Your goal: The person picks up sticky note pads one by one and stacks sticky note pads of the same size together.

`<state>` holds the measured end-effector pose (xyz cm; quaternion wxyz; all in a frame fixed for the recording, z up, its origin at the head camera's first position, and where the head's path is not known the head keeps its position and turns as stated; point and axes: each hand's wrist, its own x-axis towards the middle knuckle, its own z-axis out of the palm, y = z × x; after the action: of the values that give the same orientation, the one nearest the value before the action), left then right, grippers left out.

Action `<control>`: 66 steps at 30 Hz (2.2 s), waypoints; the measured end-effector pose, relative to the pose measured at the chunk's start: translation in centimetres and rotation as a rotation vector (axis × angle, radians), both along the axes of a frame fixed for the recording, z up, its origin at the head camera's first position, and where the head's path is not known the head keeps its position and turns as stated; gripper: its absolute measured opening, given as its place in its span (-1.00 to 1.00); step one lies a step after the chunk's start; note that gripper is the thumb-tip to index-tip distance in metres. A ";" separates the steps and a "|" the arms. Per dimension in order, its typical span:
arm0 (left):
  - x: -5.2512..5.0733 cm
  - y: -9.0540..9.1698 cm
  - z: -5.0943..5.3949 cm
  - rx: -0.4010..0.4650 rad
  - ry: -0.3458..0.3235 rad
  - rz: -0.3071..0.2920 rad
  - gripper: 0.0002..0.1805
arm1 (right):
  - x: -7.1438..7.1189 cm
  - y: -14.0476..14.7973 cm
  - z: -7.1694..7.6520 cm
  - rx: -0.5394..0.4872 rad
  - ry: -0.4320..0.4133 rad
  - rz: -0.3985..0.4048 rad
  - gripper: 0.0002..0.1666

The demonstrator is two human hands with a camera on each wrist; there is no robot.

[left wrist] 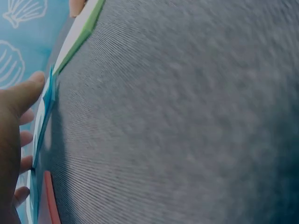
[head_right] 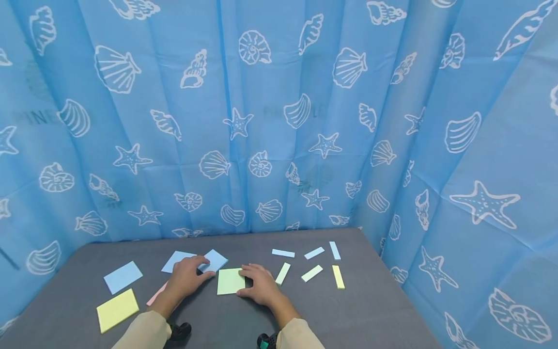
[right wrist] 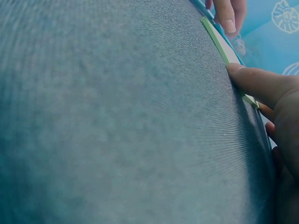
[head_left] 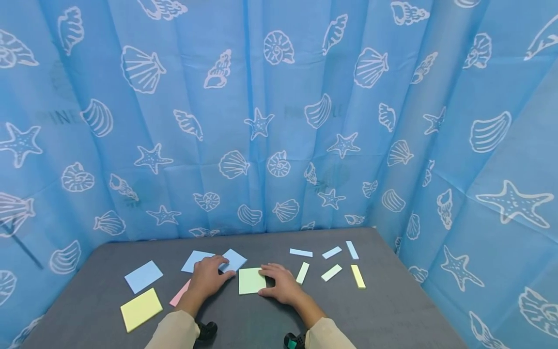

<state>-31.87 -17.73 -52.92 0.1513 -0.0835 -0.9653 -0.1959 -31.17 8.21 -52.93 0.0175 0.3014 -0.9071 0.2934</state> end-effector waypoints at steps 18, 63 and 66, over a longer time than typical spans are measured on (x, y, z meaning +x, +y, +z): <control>0.2 -0.4 0.3 -0.067 -0.031 0.136 -0.31 | 0.2 0.1 0.1 -0.016 0.014 0.011 -0.34; 1.4 1.3 -0.3 0.724 0.023 0.333 -0.38 | 0.2 0.0 0.0 0.008 -0.013 -0.019 -0.33; 1.7 1.3 0.0 0.778 -0.002 0.309 -0.36 | 0.3 0.0 0.0 0.010 -0.020 -0.022 -0.33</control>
<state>-30.20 -16.40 -52.97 0.1983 0.1260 -0.8207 -0.5208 -30.89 8.23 -52.95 0.0103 0.2886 -0.9119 0.2915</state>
